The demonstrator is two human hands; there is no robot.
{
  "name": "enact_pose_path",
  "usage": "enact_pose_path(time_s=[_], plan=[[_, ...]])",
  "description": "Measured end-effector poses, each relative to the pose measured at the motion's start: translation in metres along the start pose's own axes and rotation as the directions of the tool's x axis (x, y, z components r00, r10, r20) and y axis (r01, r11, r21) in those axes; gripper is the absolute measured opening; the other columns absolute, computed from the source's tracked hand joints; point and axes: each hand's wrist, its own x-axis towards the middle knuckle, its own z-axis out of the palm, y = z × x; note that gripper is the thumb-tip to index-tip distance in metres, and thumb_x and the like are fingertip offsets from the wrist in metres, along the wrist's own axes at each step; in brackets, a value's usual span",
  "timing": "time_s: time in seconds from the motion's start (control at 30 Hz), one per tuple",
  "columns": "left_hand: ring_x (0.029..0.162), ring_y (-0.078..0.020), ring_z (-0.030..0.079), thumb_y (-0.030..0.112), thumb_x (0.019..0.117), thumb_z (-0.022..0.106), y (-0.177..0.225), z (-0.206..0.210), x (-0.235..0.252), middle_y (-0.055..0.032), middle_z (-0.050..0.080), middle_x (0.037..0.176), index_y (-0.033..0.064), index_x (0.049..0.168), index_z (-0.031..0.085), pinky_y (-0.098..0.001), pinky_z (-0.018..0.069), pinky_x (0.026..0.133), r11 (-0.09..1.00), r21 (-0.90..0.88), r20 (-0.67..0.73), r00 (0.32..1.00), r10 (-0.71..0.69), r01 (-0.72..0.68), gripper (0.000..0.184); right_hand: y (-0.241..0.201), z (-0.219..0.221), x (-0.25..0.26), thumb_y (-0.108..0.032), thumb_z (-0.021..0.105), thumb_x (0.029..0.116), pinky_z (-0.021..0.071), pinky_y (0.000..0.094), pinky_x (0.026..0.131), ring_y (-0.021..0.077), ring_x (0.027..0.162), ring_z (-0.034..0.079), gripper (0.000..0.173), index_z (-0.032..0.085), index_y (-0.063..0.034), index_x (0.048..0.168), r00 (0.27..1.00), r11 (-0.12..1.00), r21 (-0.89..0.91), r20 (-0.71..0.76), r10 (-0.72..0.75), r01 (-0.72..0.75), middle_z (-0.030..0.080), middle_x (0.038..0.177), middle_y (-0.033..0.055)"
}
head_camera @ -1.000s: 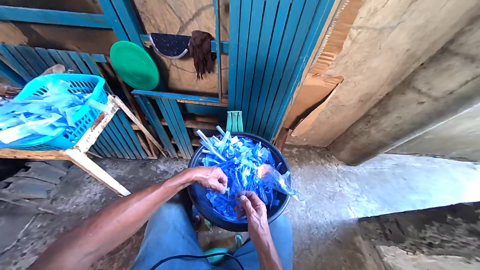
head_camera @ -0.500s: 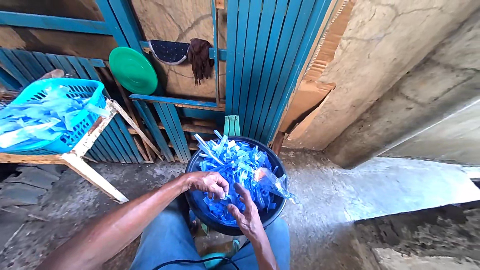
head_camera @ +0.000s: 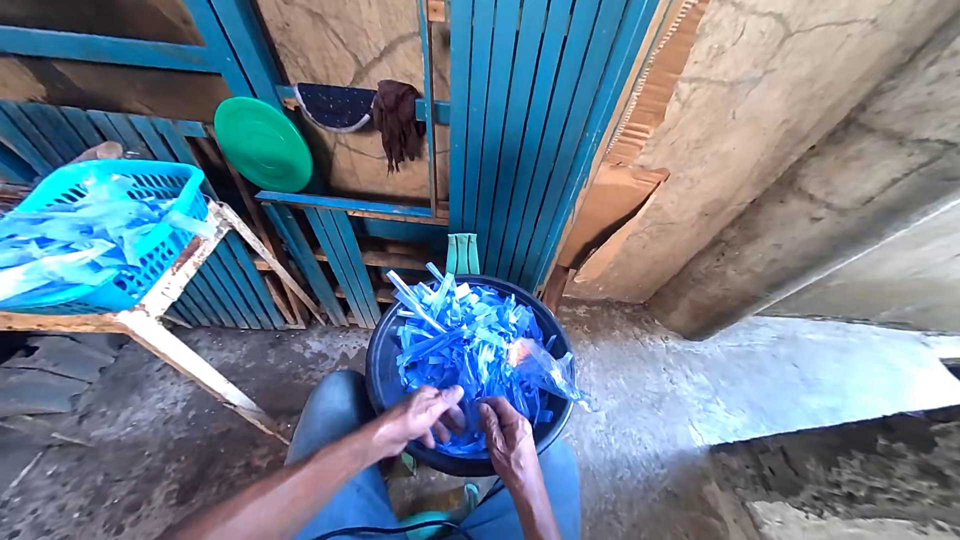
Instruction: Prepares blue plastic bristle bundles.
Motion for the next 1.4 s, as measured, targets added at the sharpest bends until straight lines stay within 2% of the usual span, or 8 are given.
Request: enact_pose_path(time_s=[0.13, 0.23, 0.6, 0.8, 0.93, 1.1, 1.23, 1.4], plan=[[0.081, -0.0141, 0.071, 0.040, 0.1092, 0.046, -0.001, 0.020, 0.007, -0.0029, 0.073, 0.091, 0.0070, 0.113, 0.066, -0.0333, 0.0592, 0.070, 0.951, -0.299, 0.127, 0.991, -0.037, 0.074, 0.039, -0.006, 0.014, -0.017, -0.021, 0.060, 0.1009, 0.0606, 0.0411, 0.082, 0.0153, 0.086, 0.073, 0.021, 0.075, -0.0083, 0.107, 0.996, 0.987, -0.138, 0.023, -0.084, 0.087, 0.075, 0.095, 0.0039], [0.081, -0.0125, 0.068, 0.020, 0.1064, 0.054, 0.003, 0.017, 0.016, -0.0024, 0.070, 0.092, 0.0062, 0.107, 0.065, -0.0315, 0.0574, 0.071, 0.945, -0.327, 0.096, 0.994, 0.044, -0.010, 0.018, -0.010, 0.018, -0.030, -0.023, 0.063, 0.0994, 0.0611, 0.0440, 0.076, 0.0178, 0.082, 0.073, 0.020, 0.077, -0.0099, 0.104, 0.992, 0.968, -0.217, 0.035, -0.122, 0.127, 0.075, 0.095, 0.0040], [0.067, -0.0136, 0.065, 0.023, 0.1095, 0.049, 0.017, -0.007, 0.004, 0.0010, 0.061, 0.075, 0.0082, 0.111, 0.060, -0.0347, 0.0609, 0.071, 0.865, -0.502, 0.041, 0.999, -0.003, 0.023, 0.019, -0.005, -0.006, -0.045, -0.029, 0.062, 0.1014, 0.0522, 0.0283, 0.060, 0.0077, 0.061, 0.059, 0.025, 0.072, -0.0058, 0.099, 0.993, 0.999, 0.012, 0.105, -0.049, 0.048, 0.064, 0.072, 0.0006], [0.077, -0.0123, 0.067, 0.021, 0.1025, 0.063, 0.013, -0.005, -0.005, -0.0010, 0.068, 0.092, 0.0078, 0.105, 0.065, -0.0320, 0.0601, 0.074, 0.968, -0.246, 0.180, 0.980, 0.090, -0.043, 0.013, -0.010, 0.004, -0.037, -0.031, 0.075, 0.0929, 0.0596, 0.0283, 0.062, 0.0147, 0.077, 0.070, 0.026, 0.066, -0.0082, 0.084, 0.989, 0.626, 0.765, -0.099, -0.114, 0.149, 0.069, 0.119, 0.0137], [0.075, -0.0103, 0.064, 0.026, 0.1045, 0.059, 0.007, 0.001, 0.003, -0.0033, 0.063, 0.089, 0.0042, 0.103, 0.064, -0.0295, 0.0568, 0.072, 0.981, 0.115, 0.167, 0.977, 0.134, -0.154, 0.022, -0.024, 0.012, -0.029, -0.029, 0.073, 0.0947, 0.0588, 0.0318, 0.064, 0.0183, 0.073, 0.069, 0.019, 0.069, -0.0108, 0.095, 0.975, 0.408, 0.897, -0.096, -0.198, 0.171, 0.071, 0.090, 0.0115], [0.089, -0.0304, 0.064, 0.029, 0.1057, 0.054, 0.010, -0.005, 0.004, -0.0174, 0.065, 0.096, -0.0005, 0.104, 0.065, -0.0523, 0.0508, 0.084, 0.785, 0.567, 0.139, 0.969, 0.206, -0.248, 0.032, -0.021, 0.009, -0.029, -0.016, 0.078, 0.0900, 0.0611, 0.0326, 0.066, 0.0178, 0.073, 0.071, 0.023, 0.072, -0.0064, 0.110, 0.984, 0.410, 0.896, -0.128, -0.126, 0.169, 0.073, 0.089, 0.0135], [0.101, -0.0335, 0.066, 0.028, 0.1077, 0.051, 0.012, -0.009, -0.004, -0.0200, 0.066, 0.107, -0.0023, 0.109, 0.065, -0.0528, 0.0513, 0.092, 0.702, 0.651, 0.178, 0.956, 0.231, -0.291, 0.033, -0.025, 0.002, -0.031, -0.015, 0.077, 0.0907, 0.0638, 0.0373, 0.072, 0.0221, 0.078, 0.075, 0.043, 0.065, -0.0019, 0.129, 0.993, 0.444, 0.888, -0.114, -0.036, 0.118, 0.075, 0.091, 0.0151], [0.097, -0.0318, 0.066, 0.029, 0.1083, 0.050, 0.020, -0.009, -0.012, -0.0178, 0.066, 0.104, -0.0003, 0.107, 0.065, -0.0521, 0.0520, 0.089, 0.676, 0.671, 0.193, 0.952, 0.237, -0.304, 0.033, -0.020, 0.001, -0.027, -0.014, 0.073, 0.0940, 0.0631, 0.0346, 0.068, 0.0229, 0.079, 0.074, 0.019, 0.073, -0.0023, 0.109, 0.992, 0.508, 0.853, -0.103, -0.070, 0.124, 0.075, 0.094, 0.0183]])
